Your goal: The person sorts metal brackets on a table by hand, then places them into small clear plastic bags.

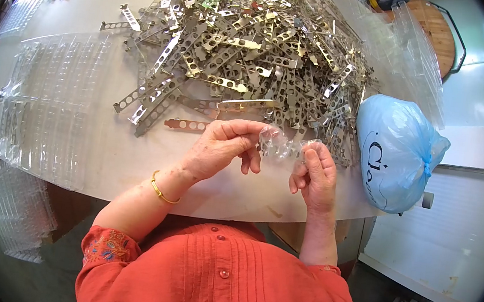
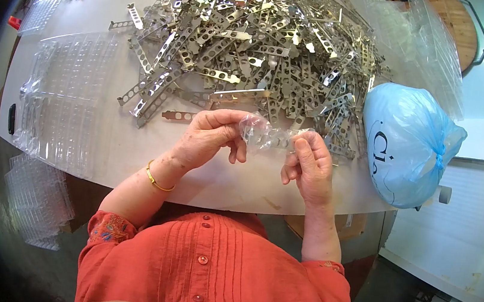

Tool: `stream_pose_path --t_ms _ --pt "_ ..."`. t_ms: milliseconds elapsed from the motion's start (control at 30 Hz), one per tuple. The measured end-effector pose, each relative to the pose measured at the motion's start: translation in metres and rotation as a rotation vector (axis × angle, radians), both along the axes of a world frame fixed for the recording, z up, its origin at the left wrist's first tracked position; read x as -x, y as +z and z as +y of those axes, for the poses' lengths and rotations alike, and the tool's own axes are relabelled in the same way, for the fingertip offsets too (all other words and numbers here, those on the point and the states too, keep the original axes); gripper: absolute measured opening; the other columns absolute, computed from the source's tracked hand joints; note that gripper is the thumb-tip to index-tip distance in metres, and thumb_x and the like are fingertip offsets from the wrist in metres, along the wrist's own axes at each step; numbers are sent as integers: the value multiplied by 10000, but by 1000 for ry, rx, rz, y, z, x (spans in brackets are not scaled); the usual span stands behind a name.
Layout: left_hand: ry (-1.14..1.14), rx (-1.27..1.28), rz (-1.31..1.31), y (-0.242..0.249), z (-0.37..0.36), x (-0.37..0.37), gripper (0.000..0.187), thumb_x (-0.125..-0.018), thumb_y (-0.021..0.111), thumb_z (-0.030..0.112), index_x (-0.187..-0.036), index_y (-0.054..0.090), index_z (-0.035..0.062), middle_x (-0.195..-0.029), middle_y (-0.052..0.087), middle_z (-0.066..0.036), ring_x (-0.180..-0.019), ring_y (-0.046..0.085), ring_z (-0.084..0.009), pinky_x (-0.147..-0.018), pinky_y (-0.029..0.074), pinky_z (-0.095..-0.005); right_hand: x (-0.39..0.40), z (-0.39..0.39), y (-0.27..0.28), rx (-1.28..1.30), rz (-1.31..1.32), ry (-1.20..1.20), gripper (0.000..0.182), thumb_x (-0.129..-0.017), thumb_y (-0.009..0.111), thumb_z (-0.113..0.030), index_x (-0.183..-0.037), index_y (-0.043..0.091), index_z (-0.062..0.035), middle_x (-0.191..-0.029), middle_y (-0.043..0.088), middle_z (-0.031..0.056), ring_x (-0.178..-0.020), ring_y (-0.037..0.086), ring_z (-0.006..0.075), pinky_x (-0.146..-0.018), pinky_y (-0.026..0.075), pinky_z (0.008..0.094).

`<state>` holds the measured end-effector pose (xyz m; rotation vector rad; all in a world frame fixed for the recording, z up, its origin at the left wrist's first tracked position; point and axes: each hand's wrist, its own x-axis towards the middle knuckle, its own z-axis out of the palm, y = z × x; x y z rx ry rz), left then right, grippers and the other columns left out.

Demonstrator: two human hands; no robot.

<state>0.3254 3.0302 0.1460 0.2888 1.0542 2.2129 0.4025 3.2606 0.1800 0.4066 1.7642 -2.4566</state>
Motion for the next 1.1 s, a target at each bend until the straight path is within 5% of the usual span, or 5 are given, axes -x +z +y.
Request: stream_pose_path --t_ms 67,300,500,800,1100 --pt "-45 43 45 -3 -1 2 284 -1022 564 88 -1282 650 12 -930 719 -82 -701 679 -132 -595 552 -255 1 0 -1 2 14 11 126 -1057 538 -201 -1080 573 -82 -689 569 6 -486 468 65 -438 482 272" --pt "25 153 141 -1 0 1 274 -1002 607 73 -1258 659 -8 -904 716 -63 -707 664 -105 -629 557 -254 16 -1 0 5 41 43 138 -1054 547 -216 -1080 566 -82 -699 572 6 -488 470 67 -440 484 272" --pt "116 42 2 1 -2 4 239 -994 623 91 -1209 684 8 -800 687 -44 -693 637 -115 -650 543 -273 35 -7 2 -8 67 108 148 -1051 555 -213 -1077 563 -67 -734 577 12 -508 478 70 -451 486 272" --pt "188 -76 -57 -4 -8 16 212 -973 669 104 -1154 680 -6 -958 687 -47 -660 595 -100 -586 509 -239 60 -4 1 -48 169 193 173 -1051 556 -223 -1077 557 -52 -703 564 17 -506 478 76 -453 485 268" --pt "384 174 85 4 -7 16 308 -973 624 27 -1280 642 6 -913 624 20 -671 519 -32 -578 448 -197 67 4 -3 -253 235 112 191 -1059 541 -243 -1097 539 -56 -687 566 9 -531 525 74 -484 470 233"
